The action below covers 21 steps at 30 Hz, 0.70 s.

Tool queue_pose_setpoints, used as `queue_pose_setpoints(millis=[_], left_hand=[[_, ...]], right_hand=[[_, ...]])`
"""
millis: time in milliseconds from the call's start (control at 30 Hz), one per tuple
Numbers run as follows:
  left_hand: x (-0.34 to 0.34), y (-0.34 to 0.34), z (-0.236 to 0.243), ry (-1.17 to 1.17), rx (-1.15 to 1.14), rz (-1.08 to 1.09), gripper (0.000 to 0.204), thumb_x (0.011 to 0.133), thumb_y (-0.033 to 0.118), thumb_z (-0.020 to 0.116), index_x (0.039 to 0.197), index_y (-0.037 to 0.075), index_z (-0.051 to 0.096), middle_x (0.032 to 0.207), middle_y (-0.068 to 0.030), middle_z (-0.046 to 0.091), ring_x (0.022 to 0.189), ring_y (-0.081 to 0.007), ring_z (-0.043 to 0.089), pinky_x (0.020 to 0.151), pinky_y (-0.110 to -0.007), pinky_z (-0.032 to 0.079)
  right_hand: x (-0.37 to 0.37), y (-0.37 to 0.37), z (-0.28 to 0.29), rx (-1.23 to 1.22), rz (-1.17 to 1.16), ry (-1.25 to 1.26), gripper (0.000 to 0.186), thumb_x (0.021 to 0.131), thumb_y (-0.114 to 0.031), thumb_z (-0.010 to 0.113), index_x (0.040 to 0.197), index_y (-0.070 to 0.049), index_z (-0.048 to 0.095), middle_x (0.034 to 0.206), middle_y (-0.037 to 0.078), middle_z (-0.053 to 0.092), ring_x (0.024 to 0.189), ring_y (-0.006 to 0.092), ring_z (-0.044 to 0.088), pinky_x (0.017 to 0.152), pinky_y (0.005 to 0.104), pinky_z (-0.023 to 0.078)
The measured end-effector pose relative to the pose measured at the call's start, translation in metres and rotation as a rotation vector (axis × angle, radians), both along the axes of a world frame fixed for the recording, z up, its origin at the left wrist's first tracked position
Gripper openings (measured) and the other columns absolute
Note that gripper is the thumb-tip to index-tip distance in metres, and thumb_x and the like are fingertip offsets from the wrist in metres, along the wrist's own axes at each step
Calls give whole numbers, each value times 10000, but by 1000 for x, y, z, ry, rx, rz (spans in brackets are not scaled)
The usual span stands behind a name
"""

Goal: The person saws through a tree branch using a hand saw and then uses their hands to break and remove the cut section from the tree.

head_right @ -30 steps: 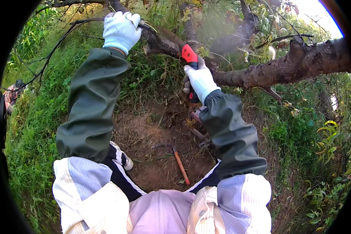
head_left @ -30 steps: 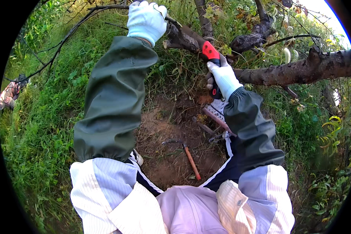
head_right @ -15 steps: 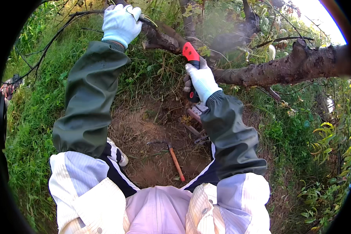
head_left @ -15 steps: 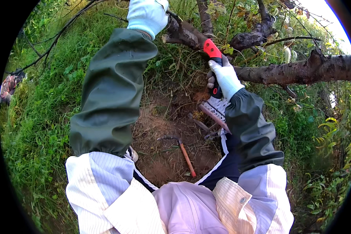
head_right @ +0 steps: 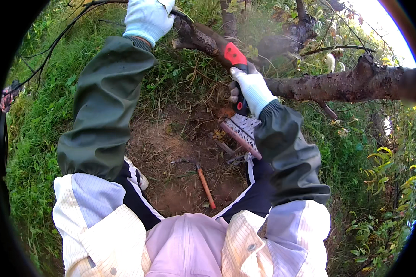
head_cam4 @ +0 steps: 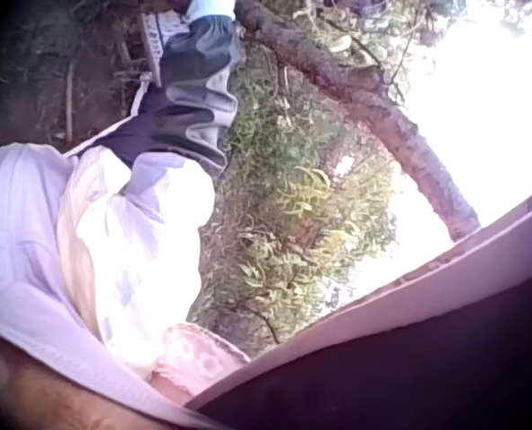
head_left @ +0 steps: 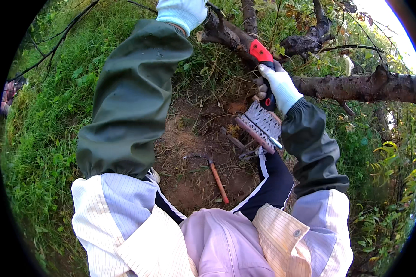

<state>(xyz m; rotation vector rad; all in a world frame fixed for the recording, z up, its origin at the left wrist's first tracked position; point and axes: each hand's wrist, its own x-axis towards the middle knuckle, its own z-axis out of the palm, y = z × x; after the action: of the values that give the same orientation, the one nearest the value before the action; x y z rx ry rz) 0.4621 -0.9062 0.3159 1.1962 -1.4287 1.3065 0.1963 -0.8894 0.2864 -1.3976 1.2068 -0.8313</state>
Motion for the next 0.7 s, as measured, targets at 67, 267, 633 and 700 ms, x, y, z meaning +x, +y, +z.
queue_pose_setpoints(millis=[67, 267, 633, 700], left_hand=[[5, 4, -6, 12, 25, 15, 95, 658, 188, 561, 605, 148, 493, 654, -60, 491, 716, -272, 502, 744, -427, 362], [21, 23, 6, 17, -17, -11, 105, 638, 160, 562, 578, 154, 476, 627, -57, 458, 703, -268, 483, 737, -414, 354], [17, 22, 3, -32, 51, 75, 121, 620, 213, 598, 627, 139, 503, 662, -61, 496, 732, -270, 503, 756, -432, 355], [15, 25, 10, -30, 183, 249, 116, 669, 269, 609, 702, 165, 569, 725, -42, 560, 775, -249, 547, 800, -427, 378]], right_hand=[[-16, 12, -5, 9, 55, -21, 448, 898, -182, 562, 1287, -100, 356, 667, 44, 476, 454, 120, 455, 400, 290, 423], [-75, 87, 15, 14, 0, 51, 547, 871, -246, 589, 1318, -71, 327, 548, 44, 467, 390, 119, 442, 360, 267, 403], [-74, 86, -20, -66, -63, 97, 511, 881, -188, 559, 1322, -74, 329, 558, 38, 478, 379, 122, 448, 353, 247, 390], [-86, 97, -16, -67, -21, 64, 499, 881, -182, 553, 1313, -66, 331, 552, 44, 479, 379, 124, 449, 348, 250, 391]])
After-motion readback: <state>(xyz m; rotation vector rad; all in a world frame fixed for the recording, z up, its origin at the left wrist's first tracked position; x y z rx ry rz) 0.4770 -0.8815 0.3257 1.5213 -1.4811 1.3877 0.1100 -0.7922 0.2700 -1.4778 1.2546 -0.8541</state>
